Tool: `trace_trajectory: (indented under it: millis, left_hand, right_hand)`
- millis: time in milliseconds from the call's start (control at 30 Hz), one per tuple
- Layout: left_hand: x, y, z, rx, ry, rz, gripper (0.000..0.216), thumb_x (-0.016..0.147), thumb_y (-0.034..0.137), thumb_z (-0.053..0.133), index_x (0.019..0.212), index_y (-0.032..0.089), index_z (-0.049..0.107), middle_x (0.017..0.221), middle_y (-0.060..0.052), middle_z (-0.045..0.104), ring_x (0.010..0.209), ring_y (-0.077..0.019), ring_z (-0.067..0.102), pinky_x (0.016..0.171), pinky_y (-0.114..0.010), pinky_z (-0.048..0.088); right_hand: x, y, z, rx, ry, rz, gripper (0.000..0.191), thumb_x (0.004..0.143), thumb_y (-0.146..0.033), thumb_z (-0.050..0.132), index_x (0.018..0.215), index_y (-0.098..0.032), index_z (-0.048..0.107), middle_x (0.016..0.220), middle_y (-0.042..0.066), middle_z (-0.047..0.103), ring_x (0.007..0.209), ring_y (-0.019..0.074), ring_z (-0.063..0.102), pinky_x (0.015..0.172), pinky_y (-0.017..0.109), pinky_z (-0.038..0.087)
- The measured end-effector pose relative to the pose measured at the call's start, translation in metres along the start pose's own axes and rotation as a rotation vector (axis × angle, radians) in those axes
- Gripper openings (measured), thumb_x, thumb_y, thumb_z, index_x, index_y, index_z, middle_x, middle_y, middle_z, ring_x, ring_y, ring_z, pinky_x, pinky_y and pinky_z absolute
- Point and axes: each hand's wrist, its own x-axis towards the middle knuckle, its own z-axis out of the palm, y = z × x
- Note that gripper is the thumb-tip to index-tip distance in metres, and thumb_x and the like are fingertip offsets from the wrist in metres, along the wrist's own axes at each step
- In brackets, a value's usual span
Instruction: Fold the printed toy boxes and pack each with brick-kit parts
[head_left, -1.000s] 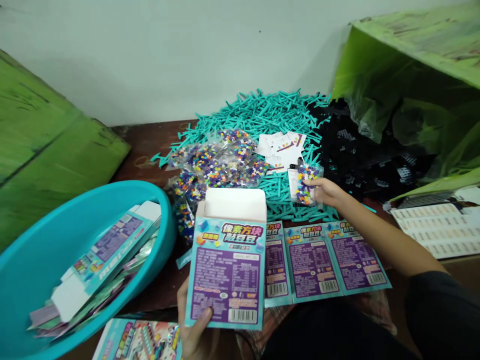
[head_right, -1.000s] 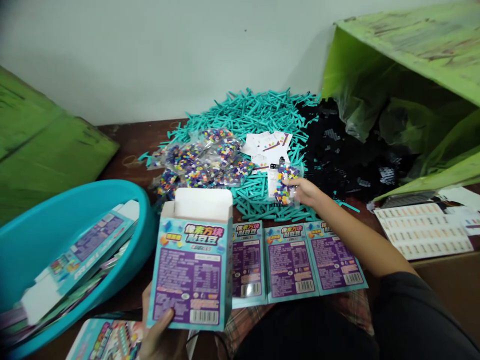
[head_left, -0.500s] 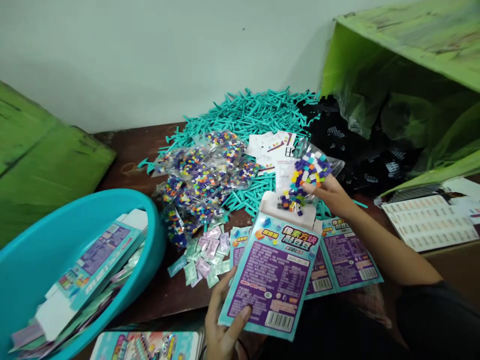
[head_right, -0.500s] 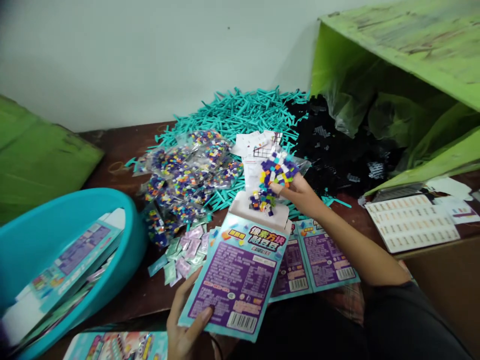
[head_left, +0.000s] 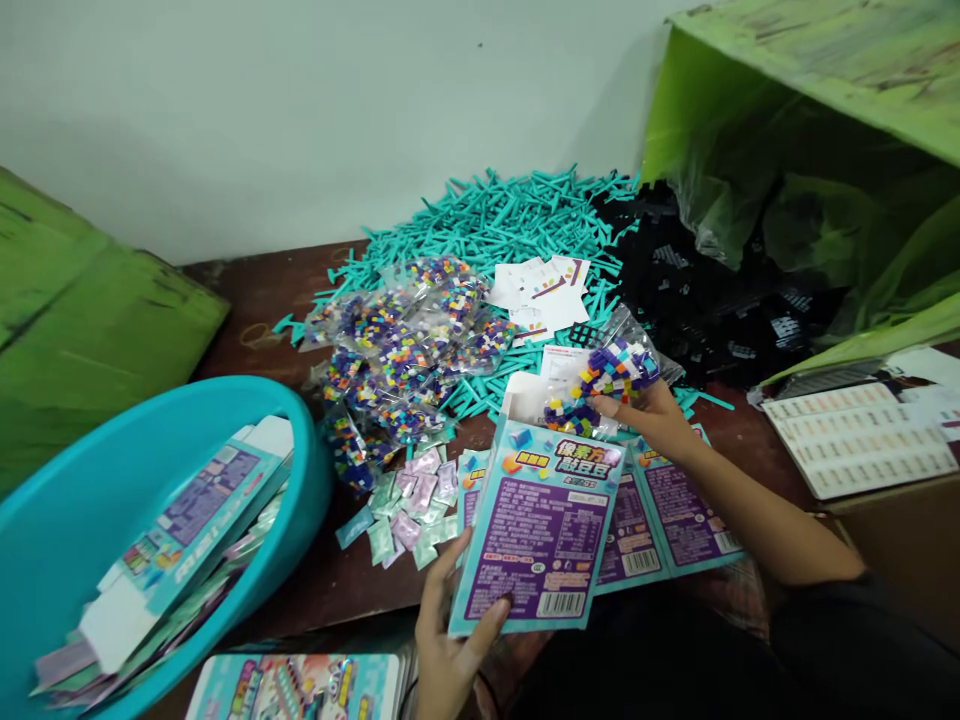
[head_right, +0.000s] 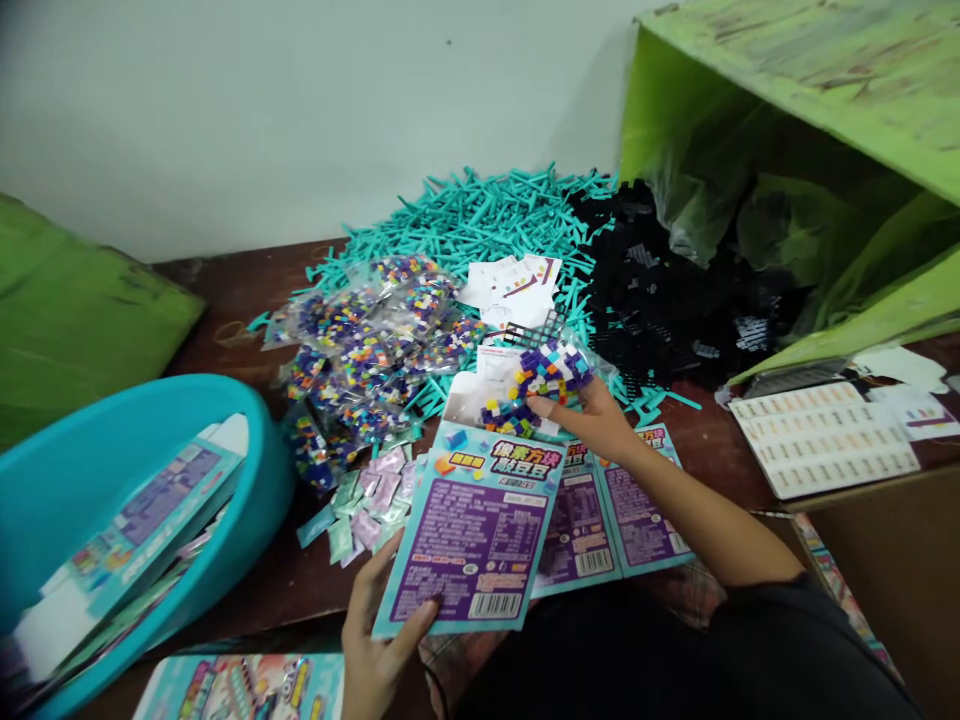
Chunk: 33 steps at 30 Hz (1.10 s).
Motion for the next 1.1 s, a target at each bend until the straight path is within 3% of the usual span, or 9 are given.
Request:
trace_trajectory:
  millis: [200, 333, 433, 567, 700, 767, 867, 1000, 1100]
  left_hand:
    - [-0.007, -0.013, 0.012, 0.018, 0.0, -0.015, 0.07, 0.059, 0.05, 0.094, 0.121, 0.026, 0.071, 0.126, -0.007, 0.072, 0.112, -0.0299, 0.069, 0.094, -0.034, 0.055]
    - [-0.012, -0.017, 0.015, 0.01, -0.022, -0.029, 0.079, 0.058, 0.062, 0.092, 0.125, 0.027, 0.07, 0.129, -0.01, 0.071, 0.11, -0.0321, 0.07, 0.092, -0.039, 0.057]
    - [-0.013, -0.023, 0.005, -0.017, -0.123, -0.092, 0.096, 0.047, 0.071, 0.093, 0.128, 0.026, 0.071, 0.131, -0.013, 0.071, 0.117, -0.0396, 0.068, 0.097, -0.046, 0.058]
    - [-0.014, -0.038, -0.019, 0.037, -0.242, -0.178, 0.108, 0.023, 0.07, 0.097, 0.12, 0.026, 0.078, 0.122, -0.016, 0.075, 0.121, -0.0492, 0.064, 0.104, -0.059, 0.053]
    - [-0.01, -0.042, -0.032, 0.092, -0.279, -0.09, 0.098, 0.013, 0.066, 0.098, 0.103, 0.029, 0.084, 0.108, -0.018, 0.078, 0.117, -0.0523, 0.065, 0.107, -0.071, 0.044]
    - [-0.006, -0.037, -0.03, 0.11, -0.336, -0.053, 0.092, 0.015, 0.058, 0.102, 0.102, 0.032, 0.085, 0.113, -0.018, 0.077, 0.121, -0.0529, 0.064, 0.11, -0.073, 0.04]
    - [-0.002, -0.028, -0.022, 0.114, -0.446, 0.022, 0.085, 0.025, 0.045, 0.105, 0.107, 0.034, 0.083, 0.121, -0.018, 0.075, 0.124, -0.0529, 0.062, 0.111, -0.069, 0.041]
    - [-0.004, -0.022, -0.016, 0.041, -0.519, 0.13, 0.076, 0.044, 0.047, 0.102, 0.116, 0.036, 0.08, 0.124, -0.018, 0.074, 0.123, -0.0487, 0.064, 0.11, -0.065, 0.045]
    - [-0.019, -0.016, -0.007, -0.016, -0.535, 0.057, 0.073, 0.05, 0.047, 0.1, 0.119, 0.038, 0.079, 0.136, -0.015, 0.069, 0.127, -0.0465, 0.062, 0.108, -0.062, 0.049]
  right_hand:
    - [-0.003, 0.013, 0.001, 0.112, 0.073, 0.105, 0.053, 0.053, -0.044, 0.098, 0.094, -0.027, 0.069, 0.092, 0.0, 0.077, 0.092, 0.0259, 0.073, 0.094, 0.045, 0.06]
    - [-0.012, 0.019, 0.0, 0.095, -0.024, 0.116, 0.047, 0.054, -0.042, 0.099, 0.089, -0.027, 0.071, 0.088, 0.001, 0.076, 0.087, 0.0244, 0.073, 0.094, 0.046, 0.062]
    - [-0.023, 0.016, -0.004, 0.089, 0.002, 0.105, 0.052, 0.058, -0.041, 0.098, 0.101, -0.029, 0.071, 0.098, 0.002, 0.077, 0.091, 0.0249, 0.074, 0.093, 0.046, 0.062]
    - [-0.035, 0.002, -0.011, 0.095, 0.104, 0.016, 0.077, 0.064, -0.037, 0.094, 0.134, -0.034, 0.061, 0.124, 0.002, 0.073, 0.118, 0.028, 0.07, 0.104, 0.044, 0.058]
    - [-0.046, -0.011, -0.014, 0.124, 0.077, 0.107, 0.069, 0.067, -0.034, 0.092, 0.13, -0.031, 0.064, 0.121, 0.004, 0.075, 0.116, 0.0322, 0.071, 0.103, 0.048, 0.059]
    - [-0.05, -0.012, -0.014, 0.151, 0.089, 0.15, 0.06, 0.067, -0.034, 0.092, 0.122, -0.03, 0.067, 0.115, 0.004, 0.077, 0.108, 0.032, 0.074, 0.1, 0.048, 0.06]
    - [-0.053, -0.006, -0.015, 0.188, 0.131, 0.152, 0.062, 0.063, -0.033, 0.095, 0.119, -0.03, 0.067, 0.112, 0.004, 0.078, 0.102, 0.031, 0.076, 0.1, 0.049, 0.059]
    - [-0.053, 0.005, -0.016, 0.19, 0.166, 0.116, 0.067, 0.057, -0.039, 0.098, 0.116, -0.032, 0.067, 0.114, 0.004, 0.077, 0.106, 0.0319, 0.074, 0.098, 0.05, 0.059]
    - [-0.053, 0.006, -0.018, 0.147, 0.183, 0.097, 0.056, 0.065, -0.041, 0.094, 0.114, -0.031, 0.068, 0.12, 0.004, 0.074, 0.112, 0.0298, 0.07, 0.101, 0.046, 0.057]
